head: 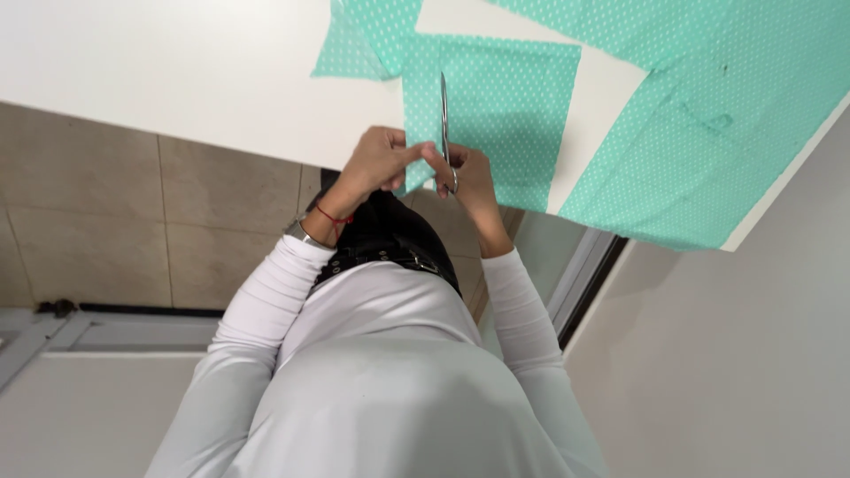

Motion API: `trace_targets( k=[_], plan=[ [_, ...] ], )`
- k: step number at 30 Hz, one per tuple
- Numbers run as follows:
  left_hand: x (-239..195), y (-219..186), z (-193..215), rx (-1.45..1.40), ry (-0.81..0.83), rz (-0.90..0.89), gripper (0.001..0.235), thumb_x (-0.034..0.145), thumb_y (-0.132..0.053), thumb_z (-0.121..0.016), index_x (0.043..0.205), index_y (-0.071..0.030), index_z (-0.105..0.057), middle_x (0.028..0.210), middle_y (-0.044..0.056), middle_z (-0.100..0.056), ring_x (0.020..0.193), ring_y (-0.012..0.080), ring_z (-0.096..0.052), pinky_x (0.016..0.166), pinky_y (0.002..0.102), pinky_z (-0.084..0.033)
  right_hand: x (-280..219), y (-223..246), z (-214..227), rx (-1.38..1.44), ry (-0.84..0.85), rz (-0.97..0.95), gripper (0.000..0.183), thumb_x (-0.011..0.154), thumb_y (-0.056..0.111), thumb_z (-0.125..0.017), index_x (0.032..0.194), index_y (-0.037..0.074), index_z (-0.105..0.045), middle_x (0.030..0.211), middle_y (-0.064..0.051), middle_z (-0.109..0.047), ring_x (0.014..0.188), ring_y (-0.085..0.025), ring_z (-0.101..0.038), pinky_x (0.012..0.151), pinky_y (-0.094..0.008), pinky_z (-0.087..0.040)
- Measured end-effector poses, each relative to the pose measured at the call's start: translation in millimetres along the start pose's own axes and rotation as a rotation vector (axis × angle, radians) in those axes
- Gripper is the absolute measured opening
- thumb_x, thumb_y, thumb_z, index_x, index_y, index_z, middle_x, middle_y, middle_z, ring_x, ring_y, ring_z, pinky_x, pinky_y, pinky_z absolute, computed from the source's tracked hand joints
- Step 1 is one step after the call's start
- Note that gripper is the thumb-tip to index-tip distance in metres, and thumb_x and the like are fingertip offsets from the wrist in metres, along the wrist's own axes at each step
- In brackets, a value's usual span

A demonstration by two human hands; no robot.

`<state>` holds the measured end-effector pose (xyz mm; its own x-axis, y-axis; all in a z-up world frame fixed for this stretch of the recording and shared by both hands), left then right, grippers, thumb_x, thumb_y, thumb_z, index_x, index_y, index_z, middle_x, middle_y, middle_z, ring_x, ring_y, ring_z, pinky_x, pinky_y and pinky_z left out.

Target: The person uses a pair of scissors to cut a large piece of light green fabric with white polka dots on a white table. They make several straight cuts to separate the fabric into smaller rectangular pieces, occasionally adjusting the fabric's position with their left hand.

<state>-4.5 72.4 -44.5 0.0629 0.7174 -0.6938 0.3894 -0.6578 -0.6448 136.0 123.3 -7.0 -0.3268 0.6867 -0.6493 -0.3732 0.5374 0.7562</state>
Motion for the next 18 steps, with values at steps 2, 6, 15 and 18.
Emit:
trace_targets(
  k=[2,6,15,18],
  plan=[
    [-6,-5,-3,-0.021,0.043,0.051,0.028,0.091,-0.02,-0.076,0.084,0.005,-0.065,0.052,0.007,-0.054,0.031,0.012,-0.051,0.026,0.021,-0.036,-2,-3,-1,-0.037,0.001,-0.015,0.044,0.093,0.034,-0.082,0.068,0.003,-0.062,0.051,-0.011,-0.055,0.039,-0.016,-0.055,0.037,-0.029,-0.044],
    [-2,-7,-1,-0.009,0.076,0.069,0.027,0.092,-0.018,-0.075,0.084,0.005,-0.064,0.05,0.008,-0.052,0.03,0.0139,-0.05,0.026,0.022,-0.036,-5,-7,-1,-0.046,-0.027,-0.04,0.04,0.092,0.031,-0.083,0.071,0.003,-0.063,0.051,-0.011,-0.056,0.038,-0.015,-0.056,0.038,-0.026,-0.044],
    [5,-1,3,-0.075,0.137,0.147,0.028,0.09,-0.02,-0.081,0.08,0.002,-0.065,0.051,0.01,-0.055,0.033,0.016,-0.056,0.025,0.021,-0.036,20,-12,2,0.002,-0.007,-0.102,0.035,0.092,0.029,-0.084,0.082,-0.001,-0.068,0.056,-0.011,-0.057,0.04,-0.016,-0.056,0.039,-0.027,-0.048],
    [-1,0,0,-0.103,0.126,0.174,0.03,0.088,-0.019,-0.083,0.075,0.001,-0.064,0.049,0.009,-0.053,0.032,0.0171,-0.056,0.025,0.021,-0.036,13,0,-3,0.011,0.015,-0.069,0.033,0.092,0.025,-0.084,0.074,0.002,-0.067,0.053,-0.01,-0.06,0.037,-0.014,-0.057,0.039,-0.023,-0.047]
  ],
)
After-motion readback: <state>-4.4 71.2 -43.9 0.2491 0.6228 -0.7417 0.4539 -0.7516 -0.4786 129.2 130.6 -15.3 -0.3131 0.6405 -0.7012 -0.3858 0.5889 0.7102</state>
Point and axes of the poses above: each hand's wrist, its own x-axis towards the middle knuckle, its own z-axis out of the back of the hand, y = z × x, the point moved 9 cm from there along x, towards the middle knuckle
